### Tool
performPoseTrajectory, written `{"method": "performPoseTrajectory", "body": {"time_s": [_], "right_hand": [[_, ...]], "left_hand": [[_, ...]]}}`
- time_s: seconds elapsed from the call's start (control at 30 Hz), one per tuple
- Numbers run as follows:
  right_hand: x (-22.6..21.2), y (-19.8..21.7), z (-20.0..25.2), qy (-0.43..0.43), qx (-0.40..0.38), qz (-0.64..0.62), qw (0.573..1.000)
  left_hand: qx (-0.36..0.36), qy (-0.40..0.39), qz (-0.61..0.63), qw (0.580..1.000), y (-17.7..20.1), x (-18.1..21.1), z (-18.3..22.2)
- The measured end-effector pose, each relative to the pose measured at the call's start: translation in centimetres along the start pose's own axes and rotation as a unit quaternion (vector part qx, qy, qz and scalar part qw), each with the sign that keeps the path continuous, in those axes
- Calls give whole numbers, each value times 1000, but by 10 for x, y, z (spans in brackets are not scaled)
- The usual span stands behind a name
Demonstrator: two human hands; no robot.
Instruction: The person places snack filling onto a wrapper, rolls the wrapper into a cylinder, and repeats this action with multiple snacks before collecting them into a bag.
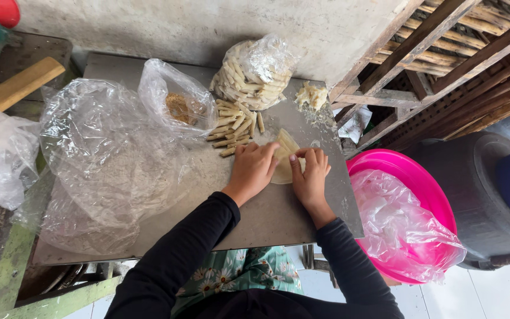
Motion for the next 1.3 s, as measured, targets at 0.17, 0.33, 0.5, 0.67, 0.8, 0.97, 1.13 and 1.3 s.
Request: {"method": "performPoseTrajectory", "body": {"time_s": [0.17,0.33,0.5,0.67,0.8,0.97,1.13,1.3], "right_hand": [[-13,14,-2,-2,26,30,999],[-69,32,-21,116,29,47,992],[-135,3,-83,209,-90,13,974],[-184,-71,-135,267,-215,129,931],[-180,-103,-142,189,-266,175,929],[-172,-97,-145,247,-132,125,952],[-172,-108,-150,253,-144,177,940],[-164,-116,-154,165,-242,1,956]], "left_hand": [[141,60,-102,983,27,-21,1],[157,93,-145,972,36,-30,6],[2,58,-72,996,3,-12,6],[25,30,31,999,-15,8,17],[55,16,81,995,-20,4,23],[5,53,95,994,-39,-5,21],[-13,67,78,995,-44,-6,19],[25,52,114,992,-30,-3,22]]}}
Point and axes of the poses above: each hand's wrist, its own z-axis away from the middle knuckle, its own y-axis out of the back of the hand, x = y × z, the point moved 5 cm from there along -z, towards the middle knuckle, and after that the axes turned 15 degrees about -x, right-handed, at the moved point
